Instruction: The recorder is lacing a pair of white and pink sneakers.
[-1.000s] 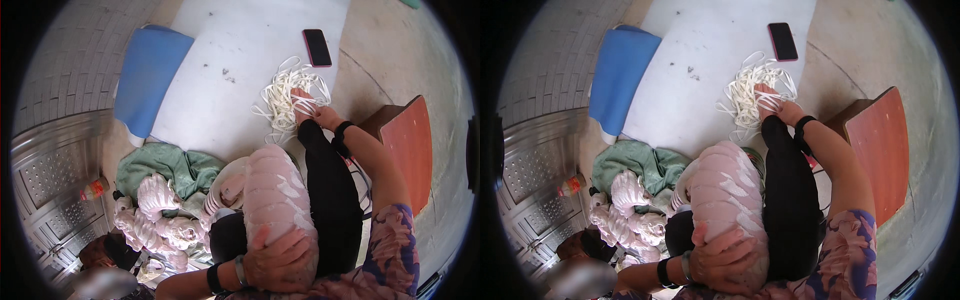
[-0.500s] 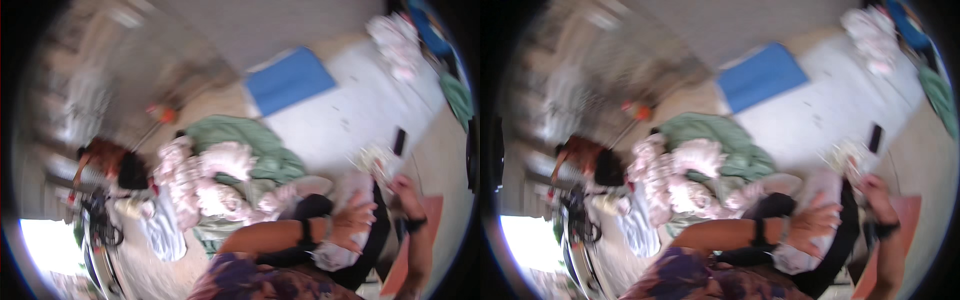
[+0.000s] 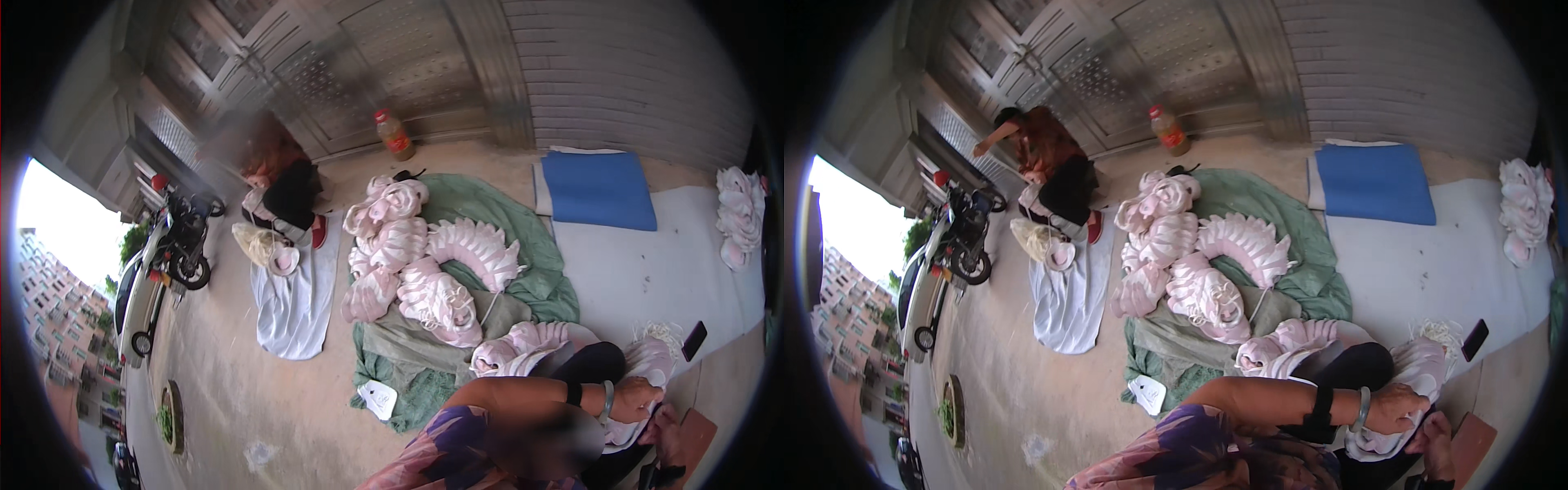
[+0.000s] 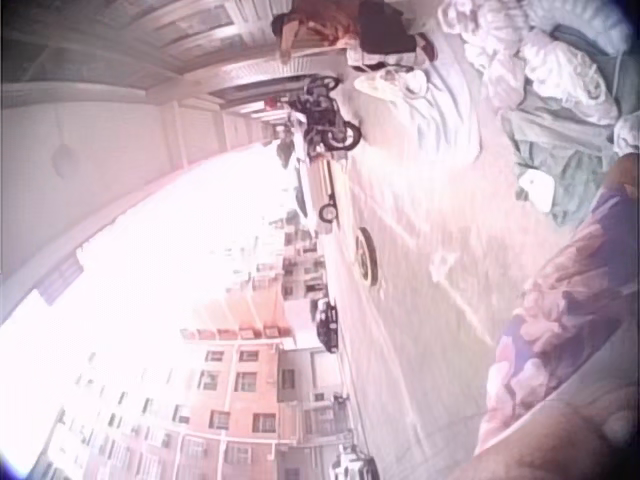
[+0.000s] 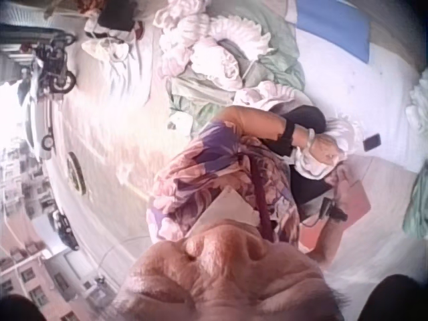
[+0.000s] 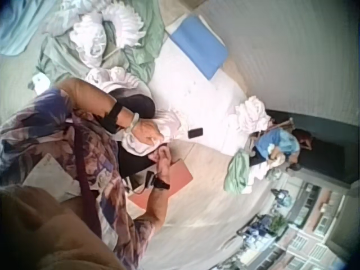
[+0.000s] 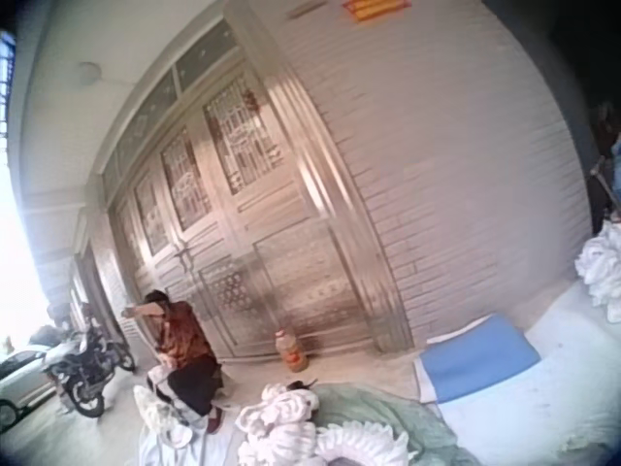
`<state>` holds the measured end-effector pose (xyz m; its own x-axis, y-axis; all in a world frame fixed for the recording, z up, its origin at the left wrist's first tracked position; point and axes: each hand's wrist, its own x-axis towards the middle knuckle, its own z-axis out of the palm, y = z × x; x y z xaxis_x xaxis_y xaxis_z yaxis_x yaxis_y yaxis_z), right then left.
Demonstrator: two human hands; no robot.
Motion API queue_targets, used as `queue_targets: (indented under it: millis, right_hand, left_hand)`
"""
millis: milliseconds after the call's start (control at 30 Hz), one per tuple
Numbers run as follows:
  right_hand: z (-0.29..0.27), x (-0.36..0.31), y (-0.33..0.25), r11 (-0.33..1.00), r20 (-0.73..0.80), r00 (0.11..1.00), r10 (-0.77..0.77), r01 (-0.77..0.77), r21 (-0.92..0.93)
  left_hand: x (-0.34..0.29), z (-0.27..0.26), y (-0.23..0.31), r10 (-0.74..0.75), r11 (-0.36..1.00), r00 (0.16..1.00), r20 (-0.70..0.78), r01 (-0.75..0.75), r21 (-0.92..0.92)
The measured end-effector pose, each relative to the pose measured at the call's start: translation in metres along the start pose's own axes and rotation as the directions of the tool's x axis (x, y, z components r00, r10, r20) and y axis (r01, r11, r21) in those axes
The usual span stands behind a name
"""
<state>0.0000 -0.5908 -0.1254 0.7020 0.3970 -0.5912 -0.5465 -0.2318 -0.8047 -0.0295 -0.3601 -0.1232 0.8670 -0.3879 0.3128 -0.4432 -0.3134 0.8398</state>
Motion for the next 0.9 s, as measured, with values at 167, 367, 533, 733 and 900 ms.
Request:
queue_targets:
  millis: [167,367,533,733,900]
  right_hand:
    - [-0.009,0.010,0.000,0.962,-0.089,0.984,0.152,-0.168,-0.214]
    - [-0.031,0.046,0.018,0.666,0.158,0.913,-0.375,0.384,-0.639]
    - [-0.044,0.068,0.030,0.361,0.151,0.859,-0.489,0.357,-0.862]
    - [0.064,0.032,-0.062,0.199,0.235,0.794,-0.561,0.404,-0.893]
    - [0.107,0.029,-0.064,0.075,0.338,0.721,-0.605,0.474,-0.877]
  left_hand:
    - [-0.040,-0.041,-0.011,-0.052,0.998,0.986,-0.157,0.056,0.025]
    - [-0.068,-0.074,-0.018,-0.126,0.991,0.929,-0.347,0.133,-0.004]
    - [-0.088,-0.073,-0.028,-0.259,0.965,0.938,-0.232,0.242,-0.098]
    - [-0.097,-0.062,-0.028,-0.161,0.985,0.976,-0.150,0.167,0.030]
    - [-0.099,-0.069,-0.035,-0.246,0.954,0.965,-0.091,0.225,-0.196]
